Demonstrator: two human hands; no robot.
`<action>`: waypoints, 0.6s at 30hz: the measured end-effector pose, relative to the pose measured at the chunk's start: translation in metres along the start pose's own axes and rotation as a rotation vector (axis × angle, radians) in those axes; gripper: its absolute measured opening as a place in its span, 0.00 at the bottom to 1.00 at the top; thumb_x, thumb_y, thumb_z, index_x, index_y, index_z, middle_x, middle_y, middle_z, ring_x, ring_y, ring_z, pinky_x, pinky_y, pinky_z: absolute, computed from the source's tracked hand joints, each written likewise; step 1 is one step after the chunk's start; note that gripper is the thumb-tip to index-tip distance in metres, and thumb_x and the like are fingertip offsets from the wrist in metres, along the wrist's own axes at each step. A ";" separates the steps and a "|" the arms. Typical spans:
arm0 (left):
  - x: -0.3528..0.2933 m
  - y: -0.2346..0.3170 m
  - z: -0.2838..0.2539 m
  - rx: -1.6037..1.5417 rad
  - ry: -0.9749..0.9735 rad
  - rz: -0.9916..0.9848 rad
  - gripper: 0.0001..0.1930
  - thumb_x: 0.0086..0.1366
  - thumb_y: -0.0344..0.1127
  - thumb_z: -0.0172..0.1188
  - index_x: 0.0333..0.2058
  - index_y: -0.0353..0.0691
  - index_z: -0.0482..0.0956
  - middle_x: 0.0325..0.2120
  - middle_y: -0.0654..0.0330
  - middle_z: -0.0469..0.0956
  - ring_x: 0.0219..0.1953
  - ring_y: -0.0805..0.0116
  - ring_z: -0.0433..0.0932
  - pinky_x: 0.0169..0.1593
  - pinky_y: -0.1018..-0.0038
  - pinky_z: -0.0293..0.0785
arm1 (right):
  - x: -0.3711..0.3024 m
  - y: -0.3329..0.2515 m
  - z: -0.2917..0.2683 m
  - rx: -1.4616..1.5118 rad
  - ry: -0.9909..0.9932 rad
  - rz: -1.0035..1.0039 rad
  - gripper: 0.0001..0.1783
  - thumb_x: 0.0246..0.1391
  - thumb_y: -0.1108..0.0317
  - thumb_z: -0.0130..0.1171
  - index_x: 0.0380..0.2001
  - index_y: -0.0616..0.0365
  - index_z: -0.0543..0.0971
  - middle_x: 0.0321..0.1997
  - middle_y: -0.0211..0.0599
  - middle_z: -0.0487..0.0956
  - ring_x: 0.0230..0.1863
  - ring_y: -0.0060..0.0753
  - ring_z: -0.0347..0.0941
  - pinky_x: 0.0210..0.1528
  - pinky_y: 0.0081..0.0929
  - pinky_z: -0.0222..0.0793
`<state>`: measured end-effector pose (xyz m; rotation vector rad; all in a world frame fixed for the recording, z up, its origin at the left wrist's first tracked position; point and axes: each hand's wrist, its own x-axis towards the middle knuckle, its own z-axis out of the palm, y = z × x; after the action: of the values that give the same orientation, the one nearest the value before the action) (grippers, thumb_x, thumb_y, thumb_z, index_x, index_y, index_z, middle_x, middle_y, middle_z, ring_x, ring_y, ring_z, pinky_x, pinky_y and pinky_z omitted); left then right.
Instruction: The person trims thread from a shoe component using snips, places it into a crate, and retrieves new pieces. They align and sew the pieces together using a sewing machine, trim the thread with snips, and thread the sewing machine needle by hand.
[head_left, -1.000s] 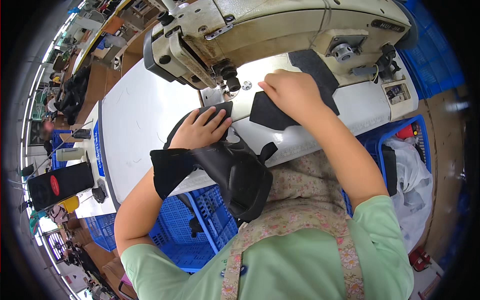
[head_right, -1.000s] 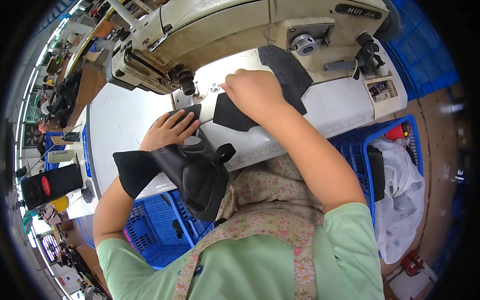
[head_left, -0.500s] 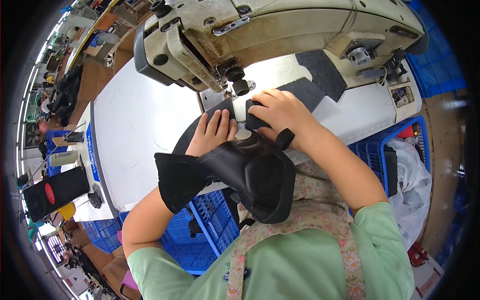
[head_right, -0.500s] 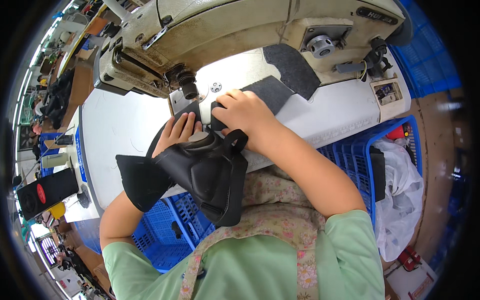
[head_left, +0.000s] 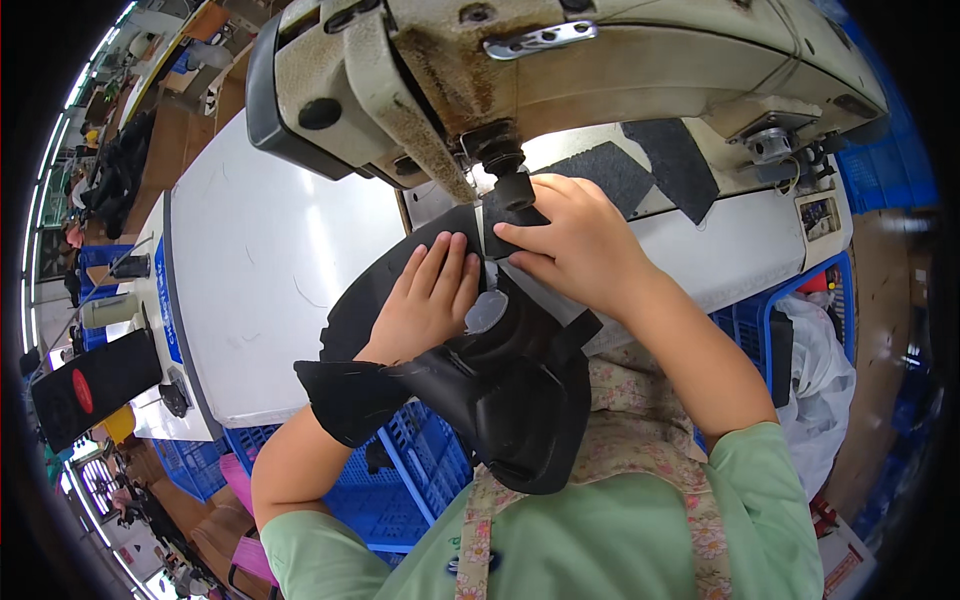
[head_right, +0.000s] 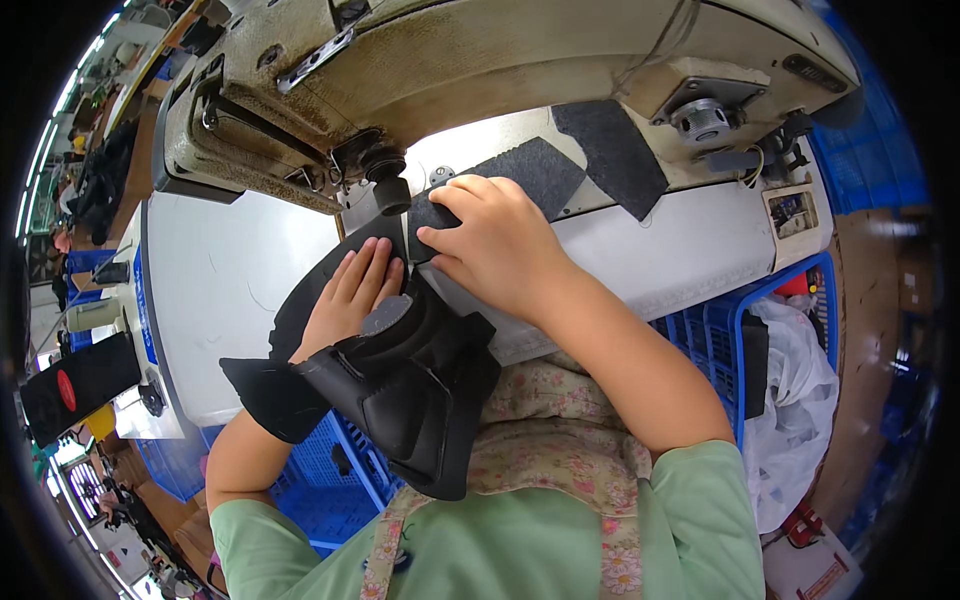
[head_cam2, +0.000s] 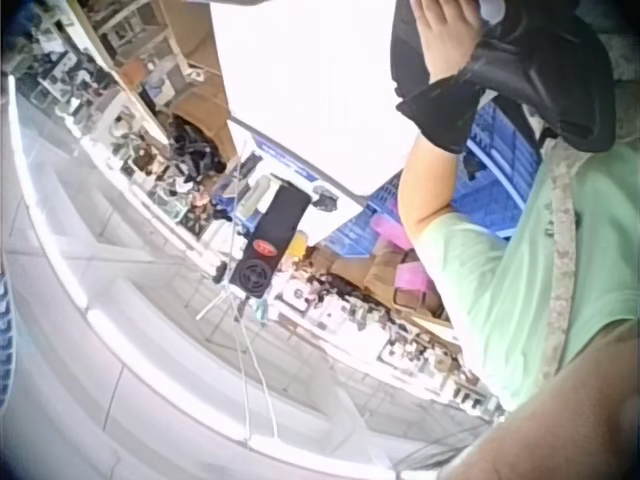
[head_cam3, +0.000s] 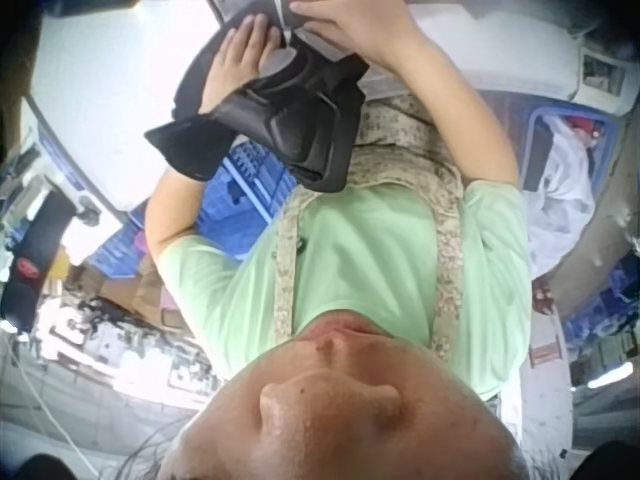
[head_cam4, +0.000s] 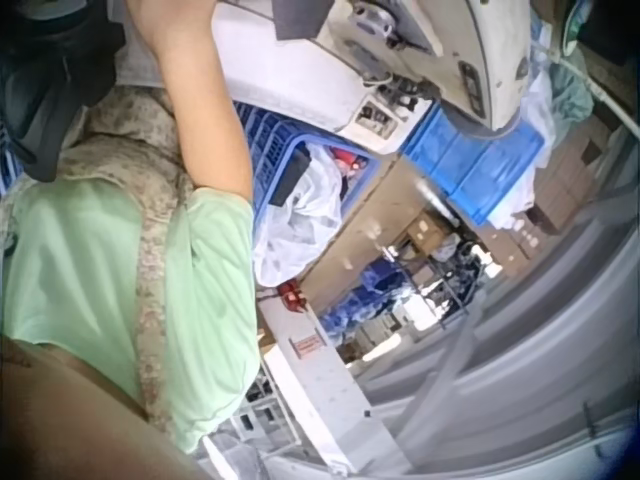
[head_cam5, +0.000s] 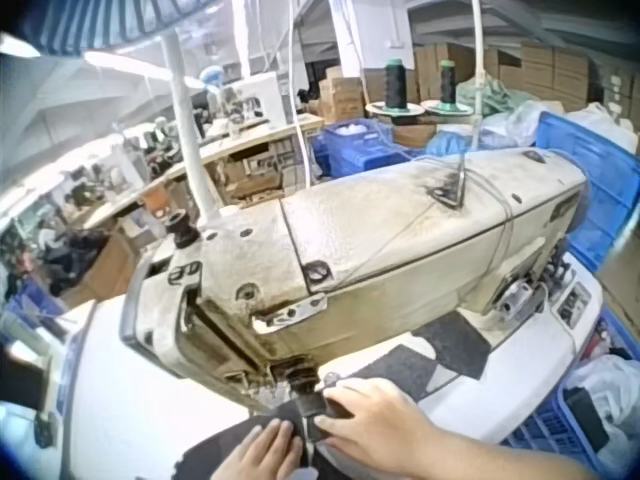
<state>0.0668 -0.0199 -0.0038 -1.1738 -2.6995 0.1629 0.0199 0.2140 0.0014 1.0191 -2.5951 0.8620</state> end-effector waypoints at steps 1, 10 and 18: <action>0.000 -0.001 0.001 -0.002 -0.003 -0.003 0.23 0.57 0.35 0.53 0.53 0.35 0.71 0.57 0.46 0.68 0.61 0.52 0.66 0.61 0.59 0.64 | 0.001 0.000 0.000 -0.008 0.002 -0.008 0.16 0.41 0.63 0.67 0.38 0.48 0.84 0.45 0.39 0.76 0.53 0.43 0.69 0.54 0.41 0.64; 0.004 -0.005 -0.002 -0.007 0.020 0.014 0.25 0.54 0.37 0.57 0.52 0.35 0.72 0.56 0.47 0.69 0.60 0.53 0.67 0.61 0.60 0.65 | 0.005 0.000 0.002 -0.002 0.008 -0.028 0.14 0.40 0.65 0.66 0.35 0.49 0.84 0.46 0.37 0.76 0.54 0.39 0.69 0.54 0.40 0.65; 0.014 -0.009 -0.019 -0.074 0.022 0.038 0.21 0.54 0.35 0.57 0.48 0.36 0.73 0.52 0.48 0.71 0.55 0.54 0.71 0.56 0.63 0.70 | 0.003 0.002 0.007 -0.010 0.013 -0.029 0.14 0.40 0.63 0.67 0.35 0.46 0.85 0.47 0.36 0.77 0.54 0.38 0.69 0.55 0.40 0.64</action>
<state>0.0552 -0.0152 0.0186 -1.2399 -2.6865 0.0560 0.0158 0.2095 -0.0039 1.0427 -2.5648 0.8445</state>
